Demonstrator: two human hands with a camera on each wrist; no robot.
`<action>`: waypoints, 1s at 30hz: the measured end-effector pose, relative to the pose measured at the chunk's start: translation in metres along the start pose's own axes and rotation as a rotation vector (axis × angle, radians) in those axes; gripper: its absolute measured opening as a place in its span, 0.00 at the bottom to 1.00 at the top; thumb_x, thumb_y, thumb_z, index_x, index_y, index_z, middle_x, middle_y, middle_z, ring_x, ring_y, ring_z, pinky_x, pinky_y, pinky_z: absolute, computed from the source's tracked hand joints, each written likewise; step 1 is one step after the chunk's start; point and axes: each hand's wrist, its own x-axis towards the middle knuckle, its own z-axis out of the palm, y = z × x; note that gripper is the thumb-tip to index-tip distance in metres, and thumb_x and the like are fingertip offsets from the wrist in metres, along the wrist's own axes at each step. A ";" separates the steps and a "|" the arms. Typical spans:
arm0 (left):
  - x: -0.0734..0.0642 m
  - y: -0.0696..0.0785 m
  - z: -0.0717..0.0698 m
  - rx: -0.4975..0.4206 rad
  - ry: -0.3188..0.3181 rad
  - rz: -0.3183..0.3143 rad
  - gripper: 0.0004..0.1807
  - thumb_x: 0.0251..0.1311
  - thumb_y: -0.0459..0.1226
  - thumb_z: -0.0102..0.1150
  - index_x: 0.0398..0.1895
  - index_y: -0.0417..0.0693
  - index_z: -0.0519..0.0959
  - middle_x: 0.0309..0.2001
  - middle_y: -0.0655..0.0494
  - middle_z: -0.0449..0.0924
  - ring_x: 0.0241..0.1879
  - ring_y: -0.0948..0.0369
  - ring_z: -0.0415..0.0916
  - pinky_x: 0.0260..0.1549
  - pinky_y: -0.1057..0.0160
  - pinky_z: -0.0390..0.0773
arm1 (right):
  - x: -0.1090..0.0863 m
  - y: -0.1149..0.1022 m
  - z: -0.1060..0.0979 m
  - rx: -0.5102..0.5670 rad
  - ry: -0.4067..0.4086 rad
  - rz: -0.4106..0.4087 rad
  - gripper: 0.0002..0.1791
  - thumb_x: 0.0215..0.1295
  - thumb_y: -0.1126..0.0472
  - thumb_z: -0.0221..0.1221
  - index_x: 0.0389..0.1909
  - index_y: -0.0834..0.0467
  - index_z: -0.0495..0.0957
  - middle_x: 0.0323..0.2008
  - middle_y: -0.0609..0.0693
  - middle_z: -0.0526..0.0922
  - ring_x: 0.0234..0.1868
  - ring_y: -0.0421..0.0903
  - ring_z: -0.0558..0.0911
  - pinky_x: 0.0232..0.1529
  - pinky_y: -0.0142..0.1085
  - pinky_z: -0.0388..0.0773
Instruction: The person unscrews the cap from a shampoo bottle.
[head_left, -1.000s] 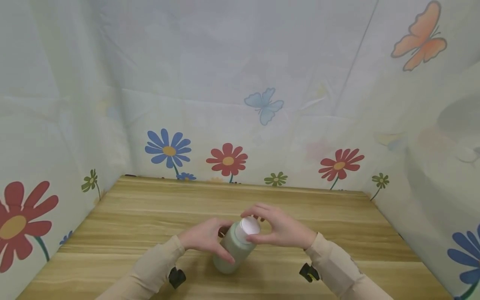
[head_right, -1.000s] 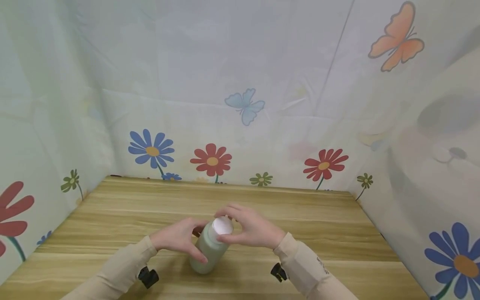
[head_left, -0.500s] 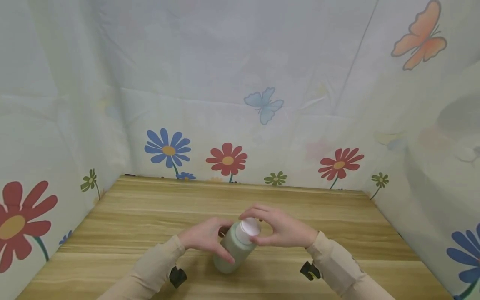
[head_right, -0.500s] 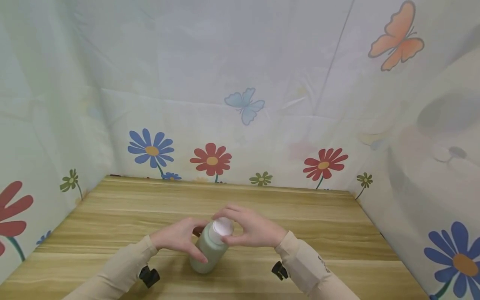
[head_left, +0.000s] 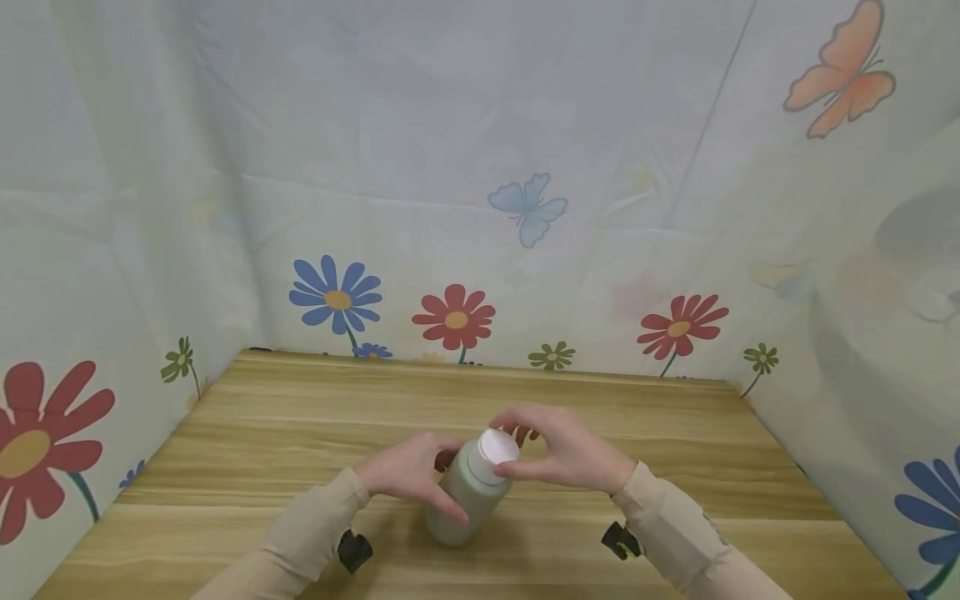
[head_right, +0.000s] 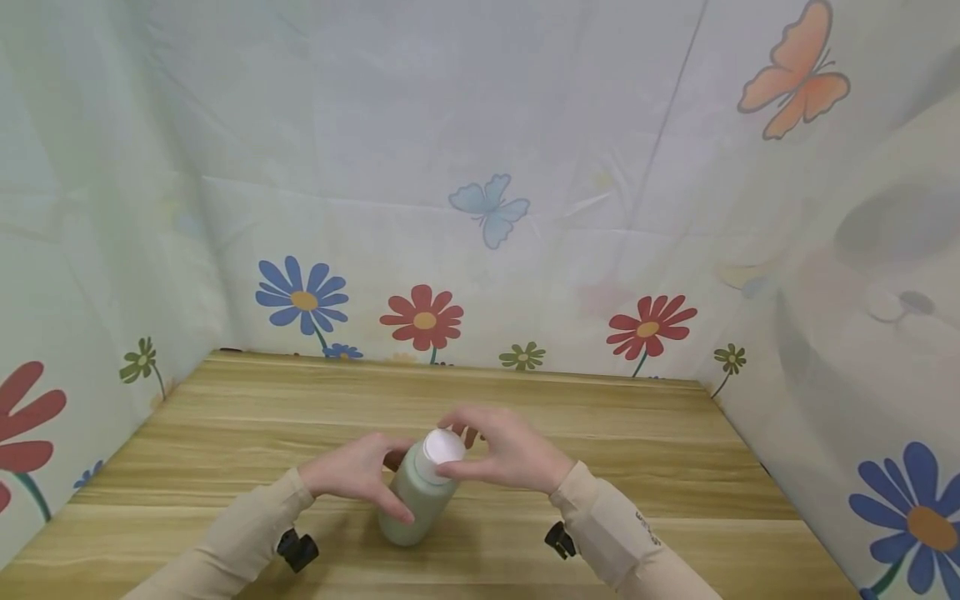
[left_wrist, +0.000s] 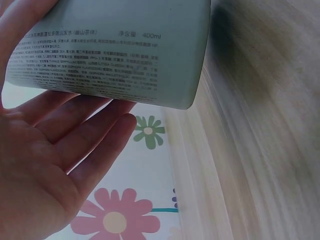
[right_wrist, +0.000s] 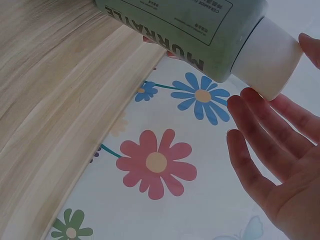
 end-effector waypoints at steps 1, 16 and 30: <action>0.000 0.000 0.000 0.002 -0.003 -0.002 0.32 0.42 0.48 0.77 0.54 0.54 0.77 0.50 0.62 0.83 0.47 0.69 0.80 0.50 0.67 0.78 | 0.000 0.000 0.000 0.000 -0.004 0.000 0.22 0.58 0.48 0.67 0.51 0.50 0.76 0.44 0.41 0.83 0.41 0.35 0.78 0.45 0.31 0.78; -0.001 0.000 -0.003 0.022 -0.014 -0.004 0.33 0.42 0.49 0.77 0.54 0.55 0.77 0.50 0.64 0.82 0.48 0.70 0.80 0.51 0.68 0.77 | 0.002 0.003 -0.001 -0.037 -0.019 -0.137 0.23 0.57 0.59 0.66 0.55 0.56 0.76 0.49 0.47 0.83 0.45 0.38 0.79 0.49 0.33 0.79; -0.002 0.003 -0.005 0.025 -0.021 -0.026 0.31 0.43 0.47 0.76 0.53 0.54 0.77 0.50 0.63 0.83 0.48 0.70 0.79 0.51 0.68 0.77 | 0.005 -0.005 -0.002 -0.070 -0.004 -0.001 0.25 0.57 0.45 0.67 0.53 0.51 0.76 0.43 0.40 0.83 0.39 0.34 0.78 0.42 0.29 0.77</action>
